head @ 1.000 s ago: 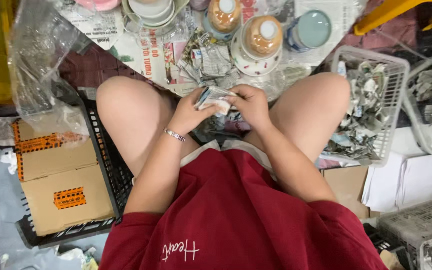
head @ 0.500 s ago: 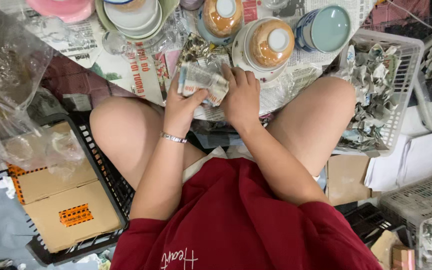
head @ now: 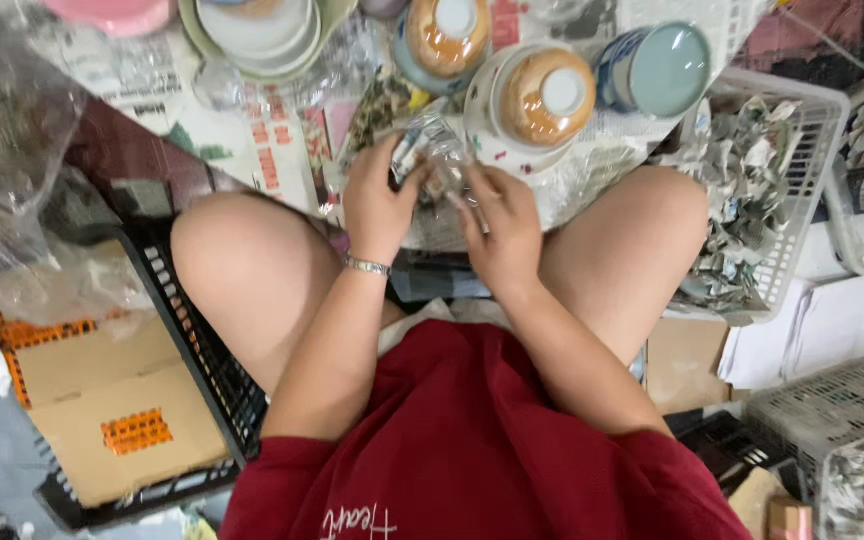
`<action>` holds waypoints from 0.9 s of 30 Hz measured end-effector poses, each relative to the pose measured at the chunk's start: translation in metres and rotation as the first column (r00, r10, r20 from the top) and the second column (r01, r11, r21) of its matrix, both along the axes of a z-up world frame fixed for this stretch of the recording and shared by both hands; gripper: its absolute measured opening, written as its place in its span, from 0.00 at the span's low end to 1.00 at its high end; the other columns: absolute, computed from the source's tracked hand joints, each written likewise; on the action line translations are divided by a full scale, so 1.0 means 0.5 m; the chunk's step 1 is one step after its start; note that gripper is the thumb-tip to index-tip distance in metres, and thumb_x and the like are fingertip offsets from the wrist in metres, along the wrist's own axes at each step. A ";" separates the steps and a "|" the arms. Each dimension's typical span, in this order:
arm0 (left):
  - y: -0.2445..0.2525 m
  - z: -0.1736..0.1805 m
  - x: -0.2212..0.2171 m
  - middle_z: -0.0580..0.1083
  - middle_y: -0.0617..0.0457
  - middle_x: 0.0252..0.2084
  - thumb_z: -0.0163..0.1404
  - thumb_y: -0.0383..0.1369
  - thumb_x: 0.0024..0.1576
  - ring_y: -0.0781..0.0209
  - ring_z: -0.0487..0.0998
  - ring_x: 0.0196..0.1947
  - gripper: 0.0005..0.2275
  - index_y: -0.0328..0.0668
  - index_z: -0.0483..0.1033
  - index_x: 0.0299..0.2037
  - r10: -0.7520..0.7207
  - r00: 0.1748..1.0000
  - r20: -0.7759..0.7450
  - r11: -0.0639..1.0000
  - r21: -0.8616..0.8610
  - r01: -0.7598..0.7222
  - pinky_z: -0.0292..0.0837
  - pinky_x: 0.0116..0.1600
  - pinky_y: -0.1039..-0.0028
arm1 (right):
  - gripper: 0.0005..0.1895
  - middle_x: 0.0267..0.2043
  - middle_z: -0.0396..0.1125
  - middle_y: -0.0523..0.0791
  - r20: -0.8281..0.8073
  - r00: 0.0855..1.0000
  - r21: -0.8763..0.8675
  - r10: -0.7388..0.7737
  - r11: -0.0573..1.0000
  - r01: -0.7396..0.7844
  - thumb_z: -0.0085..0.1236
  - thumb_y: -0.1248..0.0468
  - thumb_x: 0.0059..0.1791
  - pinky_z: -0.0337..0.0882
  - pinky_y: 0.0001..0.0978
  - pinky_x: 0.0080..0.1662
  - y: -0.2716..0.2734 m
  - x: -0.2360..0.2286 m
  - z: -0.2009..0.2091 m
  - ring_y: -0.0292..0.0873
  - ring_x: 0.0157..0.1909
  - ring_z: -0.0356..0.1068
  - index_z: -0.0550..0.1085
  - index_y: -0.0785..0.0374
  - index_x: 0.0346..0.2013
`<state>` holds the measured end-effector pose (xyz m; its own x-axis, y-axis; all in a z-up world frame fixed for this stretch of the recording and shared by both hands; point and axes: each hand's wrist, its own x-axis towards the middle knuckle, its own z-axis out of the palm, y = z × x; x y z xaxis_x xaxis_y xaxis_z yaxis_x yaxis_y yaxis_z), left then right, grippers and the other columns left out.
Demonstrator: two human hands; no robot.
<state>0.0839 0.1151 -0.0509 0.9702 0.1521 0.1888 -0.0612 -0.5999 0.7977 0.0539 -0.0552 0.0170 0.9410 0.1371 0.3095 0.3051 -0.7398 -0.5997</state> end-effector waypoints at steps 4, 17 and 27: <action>-0.003 0.049 0.004 0.73 0.43 0.49 0.57 0.31 0.59 0.44 0.75 0.49 0.24 0.40 0.68 0.66 0.018 0.991 -0.132 0.998 -0.064 -0.027 0.73 0.51 0.61 | 0.26 0.54 0.69 0.51 0.031 0.998 -0.084 0.059 0.995 -0.056 0.66 0.68 0.46 0.68 0.47 0.56 0.011 0.030 -0.026 0.56 0.53 0.68 0.75 0.60 0.59; -0.031 0.054 -0.037 0.77 0.50 0.29 0.49 0.40 0.65 0.49 0.79 0.26 0.20 0.57 0.69 0.68 0.017 0.981 -0.195 0.831 0.548 0.095 0.74 0.31 0.60 | 0.25 0.59 0.66 0.51 0.072 0.995 -0.416 0.072 0.909 -0.035 0.54 0.63 0.49 0.65 0.46 0.58 0.042 0.031 -0.072 0.52 0.55 0.65 0.73 0.60 0.62; 0.002 0.078 0.000 0.79 0.41 0.31 0.35 0.45 0.66 0.41 0.80 0.29 0.23 0.75 0.55 0.73 0.032 0.768 -0.639 0.881 0.382 0.280 0.74 0.33 0.51 | 0.30 0.61 0.63 0.52 0.014 0.997 -0.501 0.080 0.863 -0.062 0.50 0.64 0.48 0.65 0.44 0.59 0.052 0.041 -0.088 0.52 0.55 0.64 0.68 0.59 0.67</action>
